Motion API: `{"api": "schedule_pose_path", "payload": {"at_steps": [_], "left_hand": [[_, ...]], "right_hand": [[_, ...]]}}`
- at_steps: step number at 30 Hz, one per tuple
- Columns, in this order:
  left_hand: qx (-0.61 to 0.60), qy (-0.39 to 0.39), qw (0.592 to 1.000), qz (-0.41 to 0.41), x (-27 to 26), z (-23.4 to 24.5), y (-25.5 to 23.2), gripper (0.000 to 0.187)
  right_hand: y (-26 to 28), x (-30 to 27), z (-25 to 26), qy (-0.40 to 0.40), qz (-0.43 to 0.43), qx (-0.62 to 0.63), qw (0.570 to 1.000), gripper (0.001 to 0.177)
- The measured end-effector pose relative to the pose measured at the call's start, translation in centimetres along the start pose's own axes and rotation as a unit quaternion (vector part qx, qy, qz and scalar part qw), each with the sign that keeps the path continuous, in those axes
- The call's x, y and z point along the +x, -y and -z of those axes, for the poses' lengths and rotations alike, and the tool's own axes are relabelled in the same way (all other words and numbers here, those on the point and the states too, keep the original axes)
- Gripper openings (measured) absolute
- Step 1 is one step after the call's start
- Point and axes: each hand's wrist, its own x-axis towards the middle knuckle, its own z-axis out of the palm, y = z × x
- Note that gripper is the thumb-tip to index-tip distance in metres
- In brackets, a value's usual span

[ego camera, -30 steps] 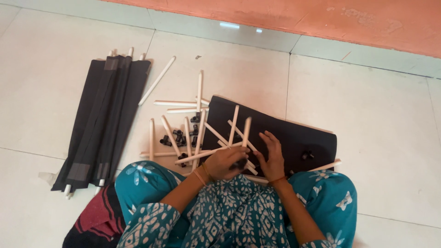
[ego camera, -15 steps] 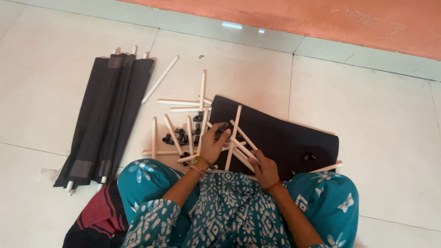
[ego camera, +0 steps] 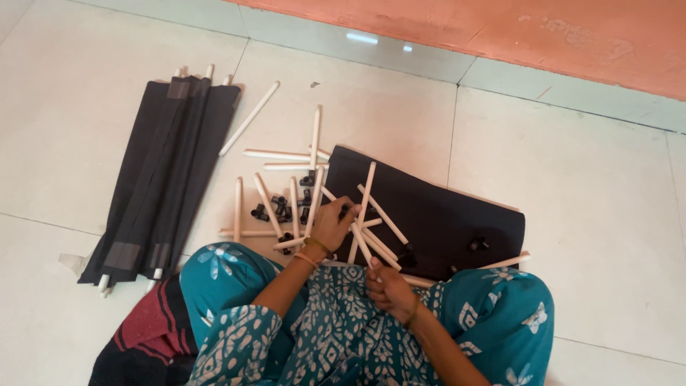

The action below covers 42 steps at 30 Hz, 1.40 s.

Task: The person sits on the floor and assembles a small furniture frame by connecting white plastic rods with black corner joints. They sort the parts, insert rods into joints, and organize the assembled sections on the floor.

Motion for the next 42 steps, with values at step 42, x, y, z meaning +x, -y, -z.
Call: {"api": "schedule_pose_path", "payload": {"at_steps": [42], "left_hand": [[0.346,-0.122,0.925,0.097,3.2,2.8,7.5,0.014]], "right_hand": [[4.3,-2.8,-7.2,-0.113,0.227,-0.430,0.867,0.047]]}}
